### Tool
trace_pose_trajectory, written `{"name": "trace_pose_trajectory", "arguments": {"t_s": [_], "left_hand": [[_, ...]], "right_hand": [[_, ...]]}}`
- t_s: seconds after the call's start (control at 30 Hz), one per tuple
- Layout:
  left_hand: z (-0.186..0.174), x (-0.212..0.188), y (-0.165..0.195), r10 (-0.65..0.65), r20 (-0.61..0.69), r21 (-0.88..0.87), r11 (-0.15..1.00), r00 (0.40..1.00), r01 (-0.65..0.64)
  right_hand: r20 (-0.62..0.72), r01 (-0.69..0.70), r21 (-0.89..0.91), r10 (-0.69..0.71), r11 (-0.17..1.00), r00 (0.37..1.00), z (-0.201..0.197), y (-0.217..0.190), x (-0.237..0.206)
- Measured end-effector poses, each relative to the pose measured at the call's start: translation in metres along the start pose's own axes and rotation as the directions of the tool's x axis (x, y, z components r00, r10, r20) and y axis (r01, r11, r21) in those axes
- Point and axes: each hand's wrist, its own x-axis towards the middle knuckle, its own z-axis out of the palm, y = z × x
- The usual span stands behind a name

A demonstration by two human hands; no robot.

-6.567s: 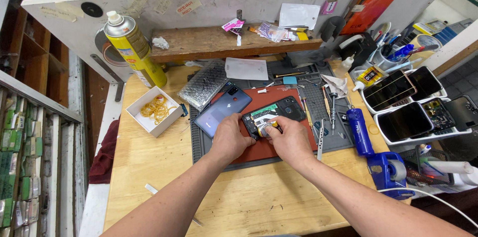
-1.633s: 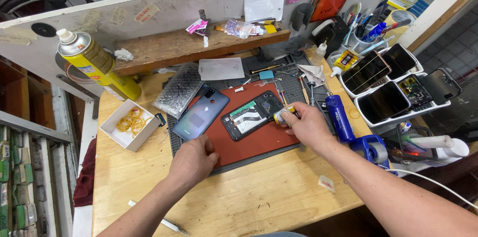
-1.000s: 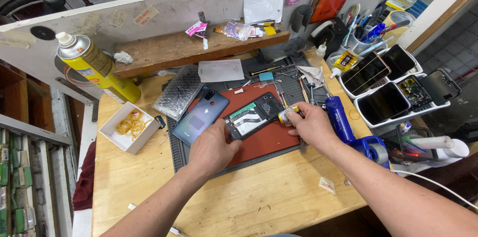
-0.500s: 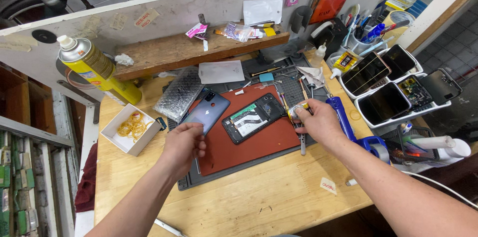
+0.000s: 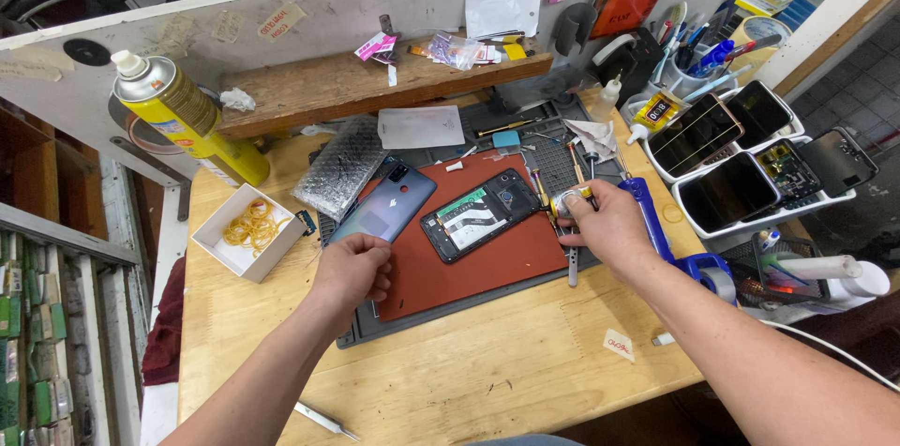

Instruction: The person disassembles a smartphone, applies adhesive to the internal frame, and reassembles the device. They then secure the phone with multiple rubber bands and wipe the exterior with a cloth.

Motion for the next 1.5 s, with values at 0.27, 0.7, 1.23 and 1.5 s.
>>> {"name": "trace_pose_trajectory", "arguments": {"t_s": [0.27,0.7,1.23,1.5], "left_hand": [[0.024,-0.001,0.01,-0.055,0.015,0.05,0.997,0.998,0.054],[0.052,-0.006,0.034,0.049,-0.136,0.423,0.906,0.99,0.013],[0.051,0.013,0.046,0.051,-0.171,0.527,0.849,0.984,0.047],[0.043,0.013,0.047,0.04,-0.187,0.524,0.849,0.982,0.066]], "right_hand": [[0.001,-0.015,0.035,0.015,0.999,1.0,-0.001,0.0,0.0],[-0.064,0.002,0.032,0.0,0.999,0.998,-0.001,-0.008,-0.005],[0.456,0.527,-0.428,-0.328,0.734,0.827,0.098,-0.091,0.044],[0.54,0.635,-0.476,-0.367,0.609,0.757,0.141,-0.088,0.06]]}}
